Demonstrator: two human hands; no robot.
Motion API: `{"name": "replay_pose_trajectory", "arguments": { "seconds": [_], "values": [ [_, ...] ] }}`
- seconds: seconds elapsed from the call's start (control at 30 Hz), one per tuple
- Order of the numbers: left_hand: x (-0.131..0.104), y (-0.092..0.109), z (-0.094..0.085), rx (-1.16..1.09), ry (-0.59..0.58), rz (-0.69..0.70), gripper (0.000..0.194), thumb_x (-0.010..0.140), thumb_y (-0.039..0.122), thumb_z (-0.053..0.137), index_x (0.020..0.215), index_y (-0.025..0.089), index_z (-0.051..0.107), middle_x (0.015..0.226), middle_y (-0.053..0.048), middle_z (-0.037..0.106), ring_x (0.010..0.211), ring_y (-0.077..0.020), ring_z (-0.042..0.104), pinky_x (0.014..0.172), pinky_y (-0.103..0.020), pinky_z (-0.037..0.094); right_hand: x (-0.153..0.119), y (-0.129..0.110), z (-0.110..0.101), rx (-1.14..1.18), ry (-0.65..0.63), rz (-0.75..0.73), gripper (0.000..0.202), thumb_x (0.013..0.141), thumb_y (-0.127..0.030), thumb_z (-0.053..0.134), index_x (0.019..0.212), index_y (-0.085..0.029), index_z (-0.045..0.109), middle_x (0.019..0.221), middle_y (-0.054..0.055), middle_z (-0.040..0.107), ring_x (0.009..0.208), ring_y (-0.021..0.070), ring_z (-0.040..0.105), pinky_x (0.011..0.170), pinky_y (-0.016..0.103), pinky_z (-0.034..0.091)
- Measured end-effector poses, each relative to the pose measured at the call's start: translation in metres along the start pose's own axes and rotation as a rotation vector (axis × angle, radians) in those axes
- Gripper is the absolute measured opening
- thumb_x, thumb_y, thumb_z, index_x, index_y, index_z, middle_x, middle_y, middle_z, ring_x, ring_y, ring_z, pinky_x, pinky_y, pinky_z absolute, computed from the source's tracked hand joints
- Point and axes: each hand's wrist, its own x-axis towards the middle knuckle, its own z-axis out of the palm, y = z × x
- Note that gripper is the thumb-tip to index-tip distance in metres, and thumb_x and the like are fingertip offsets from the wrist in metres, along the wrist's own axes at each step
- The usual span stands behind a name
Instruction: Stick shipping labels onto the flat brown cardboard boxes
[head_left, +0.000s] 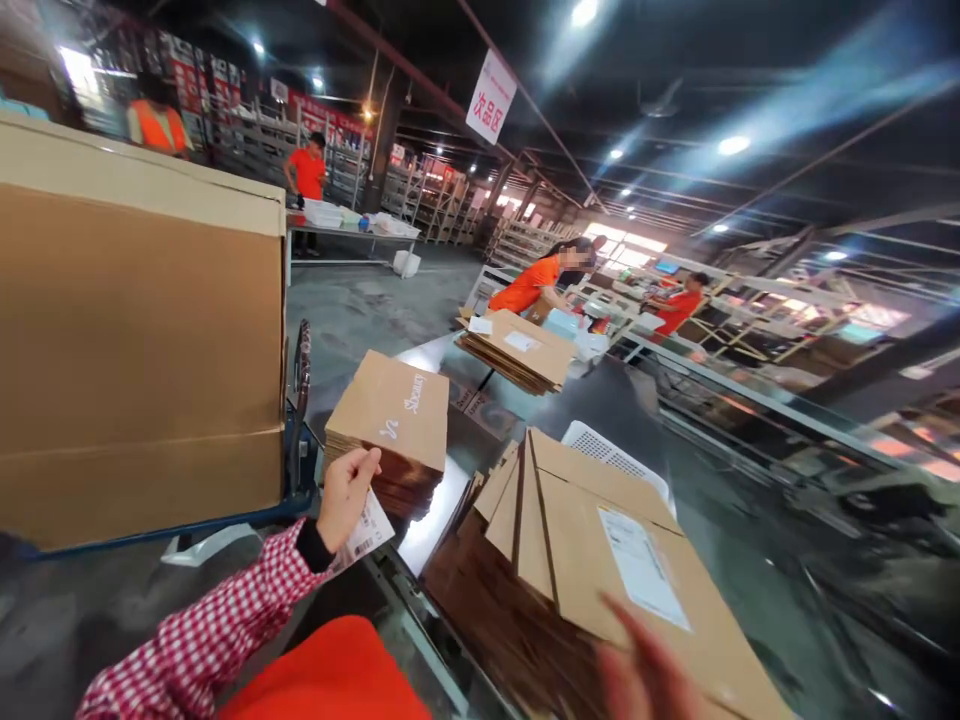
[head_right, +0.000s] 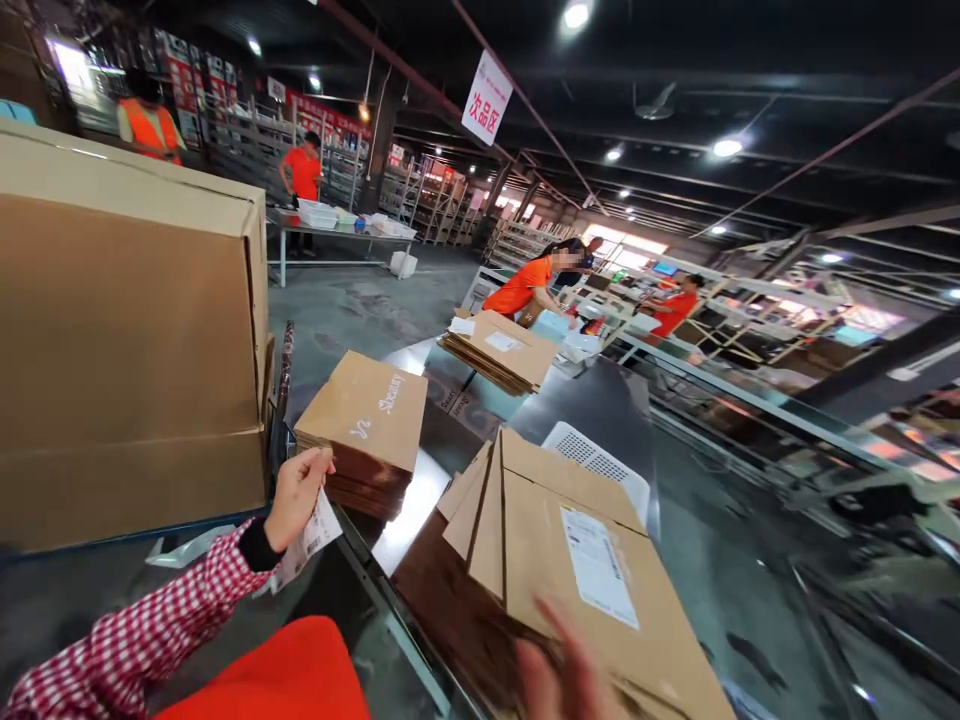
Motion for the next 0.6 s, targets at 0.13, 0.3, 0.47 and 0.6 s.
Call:
{"name": "replay_pose_trajectory", "arguments": {
  "seconds": [0.13,0.3,0.47,0.6],
  "values": [
    [-0.012,0.007,0.018,-0.007,0.043,0.031,0.043,0.090,0.050,0.039,0.063,0.019,0.051,0.056,0.002,0.045,0.053,-0.0127,0.042,0.052,-0.024,0.033,-0.011,-0.077,0.136,0.589,-0.552,-0.066,0.054,0.080,-0.046,0.065,0.126,-0.020,0.051,0.117,0.010,0.064,0.104,0.0256,0.063,0.086,0.036,0.054],
    [-0.028,0.010,-0.002,-0.141,-0.192,-0.068,0.033,0.087,0.050,0.050,0.095,0.019,0.061,0.073,-0.001,0.061,0.059,-0.0134,0.054,0.053,-0.022,0.042,0.011,-0.081,0.177,0.704,-0.617,0.127,0.017,0.086,-0.032,0.059,0.097,-0.020,0.063,0.086,0.003,0.068,0.076,0.0168,0.065,0.069,0.025,0.053],
    [-0.010,0.004,-0.025,-0.076,-0.341,-0.170,0.019,0.079,0.036,0.066,0.085,0.018,0.065,0.076,-0.002,0.066,0.071,-0.0162,0.059,0.065,-0.023,0.045,0.035,-0.078,0.182,0.782,-0.678,0.156,0.019,0.085,-0.035,0.060,0.098,-0.022,0.065,0.088,0.003,0.068,0.079,0.0163,0.064,0.071,0.024,0.052],
    [0.019,-0.002,-0.035,0.039,-0.365,-0.129,0.017,0.079,0.033,0.065,0.073,0.017,0.065,0.067,-0.001,0.064,0.064,-0.0149,0.055,0.059,-0.022,0.041,0.052,-0.092,0.203,0.782,-0.628,0.171,0.019,0.085,-0.037,0.061,0.087,-0.020,0.068,0.078,0.002,0.066,0.071,0.0149,0.061,0.064,0.022,0.050]
  ]
}}
